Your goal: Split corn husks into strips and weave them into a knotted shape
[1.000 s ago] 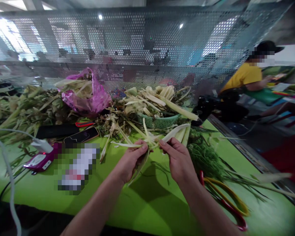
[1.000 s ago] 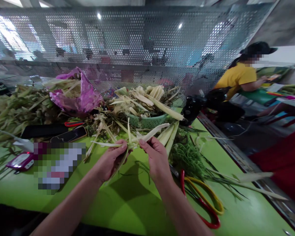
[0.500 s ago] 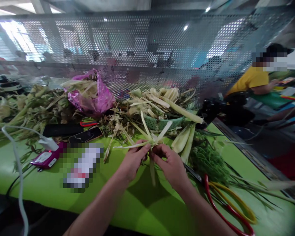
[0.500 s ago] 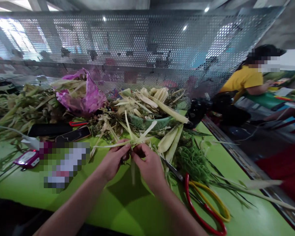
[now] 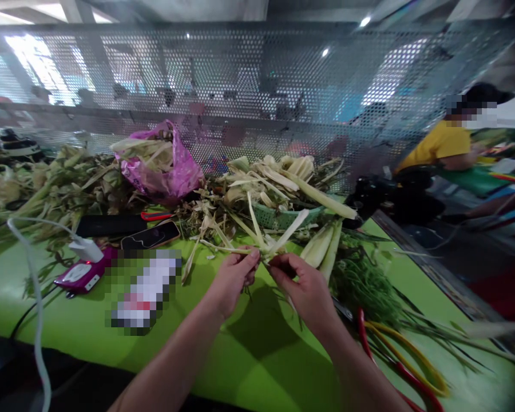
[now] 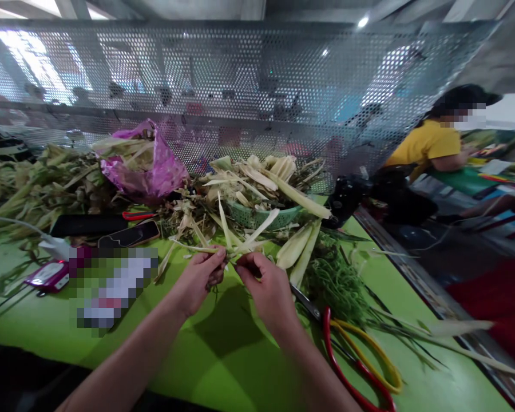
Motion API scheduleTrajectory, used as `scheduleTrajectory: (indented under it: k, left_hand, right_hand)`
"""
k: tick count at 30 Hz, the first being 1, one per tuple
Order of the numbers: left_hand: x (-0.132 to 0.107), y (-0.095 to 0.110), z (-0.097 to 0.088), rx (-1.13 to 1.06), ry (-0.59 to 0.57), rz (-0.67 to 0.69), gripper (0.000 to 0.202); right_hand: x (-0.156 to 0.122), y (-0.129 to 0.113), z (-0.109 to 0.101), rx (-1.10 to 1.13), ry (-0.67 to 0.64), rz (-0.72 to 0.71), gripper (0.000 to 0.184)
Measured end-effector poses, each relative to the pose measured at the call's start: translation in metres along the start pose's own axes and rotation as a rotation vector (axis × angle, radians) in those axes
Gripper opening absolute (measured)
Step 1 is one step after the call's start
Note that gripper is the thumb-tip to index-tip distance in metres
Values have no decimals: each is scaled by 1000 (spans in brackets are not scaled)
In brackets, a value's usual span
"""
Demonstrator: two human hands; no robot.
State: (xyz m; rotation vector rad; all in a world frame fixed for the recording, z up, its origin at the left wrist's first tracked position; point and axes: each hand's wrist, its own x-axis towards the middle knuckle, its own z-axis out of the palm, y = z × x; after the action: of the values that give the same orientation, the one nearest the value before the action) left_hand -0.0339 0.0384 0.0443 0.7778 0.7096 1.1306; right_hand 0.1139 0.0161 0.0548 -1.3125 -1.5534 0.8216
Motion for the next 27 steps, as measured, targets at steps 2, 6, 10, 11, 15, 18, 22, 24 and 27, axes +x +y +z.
scheduleTrajectory:
  k: [2,6,10,11,15,18,22,24,27]
  left_hand:
    - [-1,0,0,30,-32,-10,36]
    - [-3,-2,2,134,-82,-54,39]
    - [-6,-1,5,241,-85,-24,37]
    - [-7,0,5,242,-91,-4,34]
    - [-9,1,7,225,-111,36,29]
    - [-9,0,7,159,-151,-15,30]
    - [-7,-2,5,75,-183,-74,30]
    - [-6,-2,5,51,-174,-58,29]
    - [-5,-2,7,29,-152,-1,28]
  right_hand:
    - [3,0,-2,191,-28,60,23]
    - [4,-2,-3,487,41,177,27]
    - [1,-2,-1,597,80,220,27]
    - [1,-1,-1,597,88,212,28]
    - [2,1,-1,582,124,152,26]
    - [3,1,-3,564,118,132,25]
    - [3,-2,-4,526,146,137,22]
    - [2,-3,-4,514,155,138,21]
    - [1,-5,-1,462,133,115,22]
